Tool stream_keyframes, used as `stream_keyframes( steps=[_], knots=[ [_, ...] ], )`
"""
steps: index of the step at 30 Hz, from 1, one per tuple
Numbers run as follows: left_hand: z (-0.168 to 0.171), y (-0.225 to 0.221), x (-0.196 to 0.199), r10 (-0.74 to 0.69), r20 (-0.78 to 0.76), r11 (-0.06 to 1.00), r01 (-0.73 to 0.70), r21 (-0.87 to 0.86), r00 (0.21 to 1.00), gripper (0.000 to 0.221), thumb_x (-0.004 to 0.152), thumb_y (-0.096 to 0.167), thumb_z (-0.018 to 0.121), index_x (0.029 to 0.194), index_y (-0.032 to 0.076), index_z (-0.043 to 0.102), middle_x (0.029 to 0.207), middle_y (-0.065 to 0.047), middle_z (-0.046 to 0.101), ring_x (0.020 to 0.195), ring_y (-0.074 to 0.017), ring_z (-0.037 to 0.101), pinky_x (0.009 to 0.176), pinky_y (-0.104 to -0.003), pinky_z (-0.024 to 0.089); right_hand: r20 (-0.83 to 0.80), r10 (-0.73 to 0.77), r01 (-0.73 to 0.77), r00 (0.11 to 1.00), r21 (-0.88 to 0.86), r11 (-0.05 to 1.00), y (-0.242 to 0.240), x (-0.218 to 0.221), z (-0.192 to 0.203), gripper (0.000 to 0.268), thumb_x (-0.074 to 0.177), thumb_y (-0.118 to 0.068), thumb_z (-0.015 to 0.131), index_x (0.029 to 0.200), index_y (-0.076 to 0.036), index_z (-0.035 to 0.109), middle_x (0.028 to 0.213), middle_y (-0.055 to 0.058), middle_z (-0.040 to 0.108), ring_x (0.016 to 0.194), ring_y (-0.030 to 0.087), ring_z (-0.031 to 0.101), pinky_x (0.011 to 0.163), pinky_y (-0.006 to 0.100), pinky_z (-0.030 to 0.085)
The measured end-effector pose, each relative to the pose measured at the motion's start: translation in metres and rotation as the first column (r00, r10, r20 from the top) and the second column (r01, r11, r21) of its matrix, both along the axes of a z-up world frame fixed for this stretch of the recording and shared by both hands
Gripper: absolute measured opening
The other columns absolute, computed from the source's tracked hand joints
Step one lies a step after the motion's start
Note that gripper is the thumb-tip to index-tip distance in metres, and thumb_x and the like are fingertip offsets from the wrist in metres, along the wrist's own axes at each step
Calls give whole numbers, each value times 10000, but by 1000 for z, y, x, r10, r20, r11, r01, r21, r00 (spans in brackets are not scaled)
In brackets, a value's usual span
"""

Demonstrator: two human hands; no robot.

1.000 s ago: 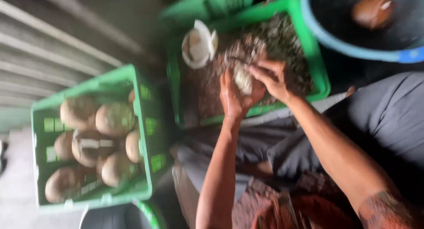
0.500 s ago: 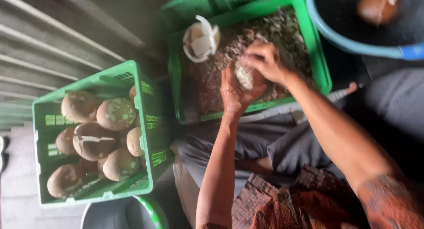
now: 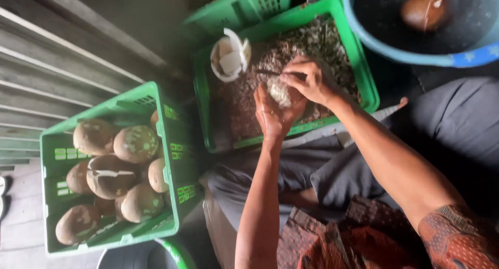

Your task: Scraping the outer husk and fibers off a coconut shell using a small metal tool to clean it.

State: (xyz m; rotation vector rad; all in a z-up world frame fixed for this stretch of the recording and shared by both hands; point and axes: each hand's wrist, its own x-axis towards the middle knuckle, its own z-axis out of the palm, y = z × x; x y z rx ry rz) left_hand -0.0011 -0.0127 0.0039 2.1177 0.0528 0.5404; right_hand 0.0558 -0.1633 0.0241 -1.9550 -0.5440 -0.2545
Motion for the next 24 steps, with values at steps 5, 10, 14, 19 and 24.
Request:
stream_keyframes(
  steps=[5,10,14,19,24],
  knots=[
    [-17,-1,-20,65,-62,998,-64,26,996,1056,453,396,886,1405,167,491,1216,-89,582,1084,-356,680,906,-537,590,44,130,-131,990,10,991,12,-43,42,128,976,-241,736,1010,-124,774,1015,80,712,972,281,678,882,395,519],
    [-6,-9,-11,109,-21,994,-109,24,994,1029,425,454,888,1318,70,547,1154,-179,609,1022,-431,686,857,-578,589,44,64,-70,997,154,986,9,-28,26,114,969,-154,728,995,-43,737,937,156,692,907,350,667,822,445,531],
    [5,-15,-16,106,-106,994,-109,-23,989,938,577,476,841,1351,72,497,1202,-193,596,1118,-437,650,941,-577,556,164,73,-83,984,51,995,10,-19,14,124,970,-211,759,984,-88,758,944,109,704,903,293,661,823,408,532],
    [19,-9,-11,76,-195,997,-71,32,978,1098,455,558,879,1350,74,465,1227,-221,579,1107,-476,648,946,-629,542,-90,-1,17,996,175,984,-35,20,-64,154,982,-199,746,987,-45,751,928,151,728,930,291,688,864,426,517],
    [38,13,-11,-199,-127,977,206,46,972,1293,348,532,953,1423,36,433,1236,-256,581,1170,-500,611,1011,-631,511,-82,-71,79,994,106,991,-27,-29,0,121,1006,-204,718,1034,-91,753,977,113,725,990,285,685,884,402,521]
  ],
)
